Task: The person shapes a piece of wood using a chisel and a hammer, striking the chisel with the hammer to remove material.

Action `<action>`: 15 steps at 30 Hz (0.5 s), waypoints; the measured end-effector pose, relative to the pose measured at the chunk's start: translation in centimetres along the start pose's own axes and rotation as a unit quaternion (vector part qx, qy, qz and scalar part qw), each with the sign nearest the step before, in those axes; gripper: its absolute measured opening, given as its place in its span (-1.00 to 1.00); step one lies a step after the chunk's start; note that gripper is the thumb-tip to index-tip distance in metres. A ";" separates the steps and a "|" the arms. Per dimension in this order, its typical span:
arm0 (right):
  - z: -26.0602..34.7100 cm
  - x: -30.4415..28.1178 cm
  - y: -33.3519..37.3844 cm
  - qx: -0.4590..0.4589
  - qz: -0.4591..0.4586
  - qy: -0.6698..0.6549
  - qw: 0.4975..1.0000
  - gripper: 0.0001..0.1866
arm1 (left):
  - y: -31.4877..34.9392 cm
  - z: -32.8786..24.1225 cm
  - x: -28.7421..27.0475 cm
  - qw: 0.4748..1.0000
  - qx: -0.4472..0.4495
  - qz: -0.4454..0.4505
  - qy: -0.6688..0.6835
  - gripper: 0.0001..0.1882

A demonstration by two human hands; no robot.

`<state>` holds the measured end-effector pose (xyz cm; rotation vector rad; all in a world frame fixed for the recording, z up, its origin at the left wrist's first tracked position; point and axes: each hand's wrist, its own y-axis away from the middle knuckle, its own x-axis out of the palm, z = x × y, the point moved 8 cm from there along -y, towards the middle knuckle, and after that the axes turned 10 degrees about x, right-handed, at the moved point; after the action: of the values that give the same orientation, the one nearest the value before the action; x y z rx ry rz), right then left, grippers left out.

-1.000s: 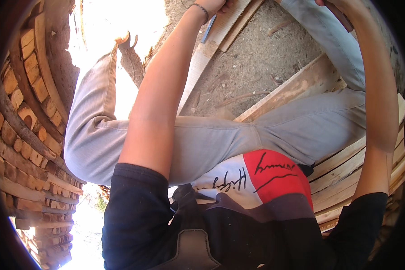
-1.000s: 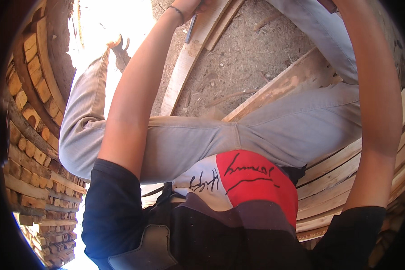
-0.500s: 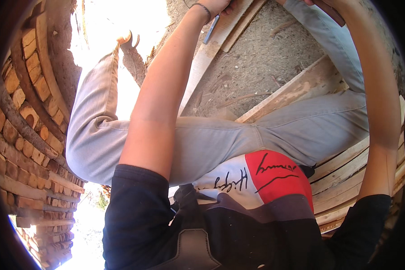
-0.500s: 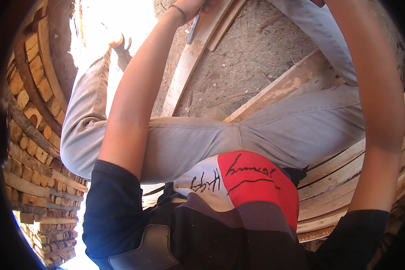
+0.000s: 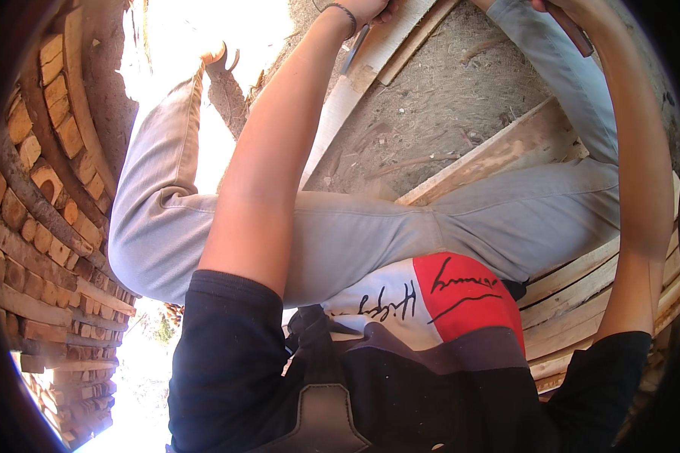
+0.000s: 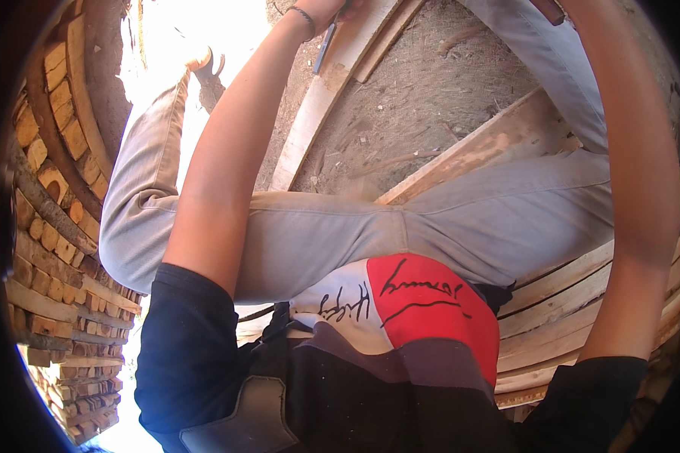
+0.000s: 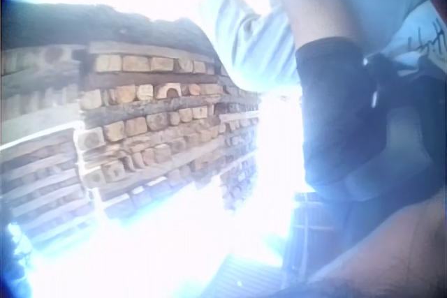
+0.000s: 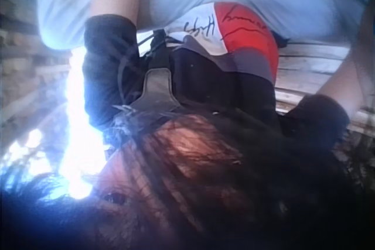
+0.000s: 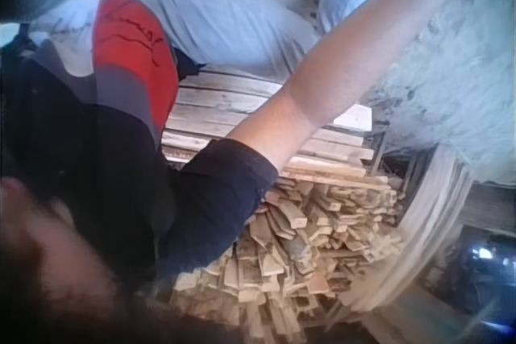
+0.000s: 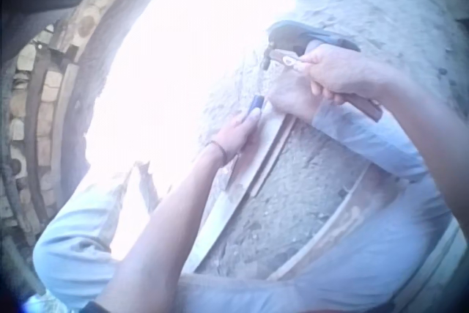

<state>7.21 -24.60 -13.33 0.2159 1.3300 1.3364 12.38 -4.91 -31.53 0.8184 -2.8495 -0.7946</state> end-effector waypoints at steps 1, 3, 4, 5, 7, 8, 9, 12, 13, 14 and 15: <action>-0.4 -0.2 0.0 0.028 -0.012 0.010 0.999 -0.58 | 0.0 0.6 -0.4 1.000 -0.004 -0.006 -0.025 -0.44; -0.5 0.0 0.8 0.010 0.007 -0.080 0.997 -0.61 | -0.4 1.6 -1.8 0.994 0.013 -0.036 -0.100 -0.42; -0.6 0.2 1.4 -0.004 0.018 -0.121 0.993 -0.63 | -0.3 1.7 -3.0 0.986 0.031 -0.065 -0.147 -0.39; -0.9 -0.1 2.0 -0.016 -0.012 -0.160 0.987 -0.65 | -0.3 1.5 -4.4 0.975 0.048 -0.098 -0.194 -0.36; -1.6 -0.6 3.6 -0.051 -0.067 -0.237 0.968 -0.67 | -0.2 0.5 -7.2 0.981 0.053 -0.137 -0.130 -0.30; -3.3 -0.1 4.2 0.036 -0.071 -0.198 0.977 -0.70 | 0.3 -4.6 -7.8 0.943 0.294 -0.154 -0.022 -0.33; -3.2 1.4 4.7 0.001 -0.019 -0.175 0.984 -0.71 | 1.3 -6.7 -9.1 0.938 0.290 -0.181 -0.064 -0.34; -1.7 4.8 8.1 -0.192 -0.049 0.035 0.979 -0.62 | 6.3 -17.4 -11.6 0.896 0.313 -0.244 -0.197 -0.40; -2.7 6.3 8.9 -0.179 -0.042 0.100 0.978 -0.65 | 9.0 -21.2 -11.0 0.871 0.338 -0.251 -0.252 -0.42; -3.4 8.1 9.6 -0.185 -0.017 0.148 0.972 -0.67 | 11.9 -25.0 -10.4 0.841 0.364 -0.257 -0.307 -0.45; -3.8 10.0 10.0 -0.208 0.011 0.191 0.959 -0.70 | 13.8 -27.1 -10.2 0.867 0.336 -0.222 -0.293 -0.48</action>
<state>-4.41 -15.64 -12.60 -0.3328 1.3214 1.6999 20.06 -2.14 -0.51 1.5956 -3.6003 0.0049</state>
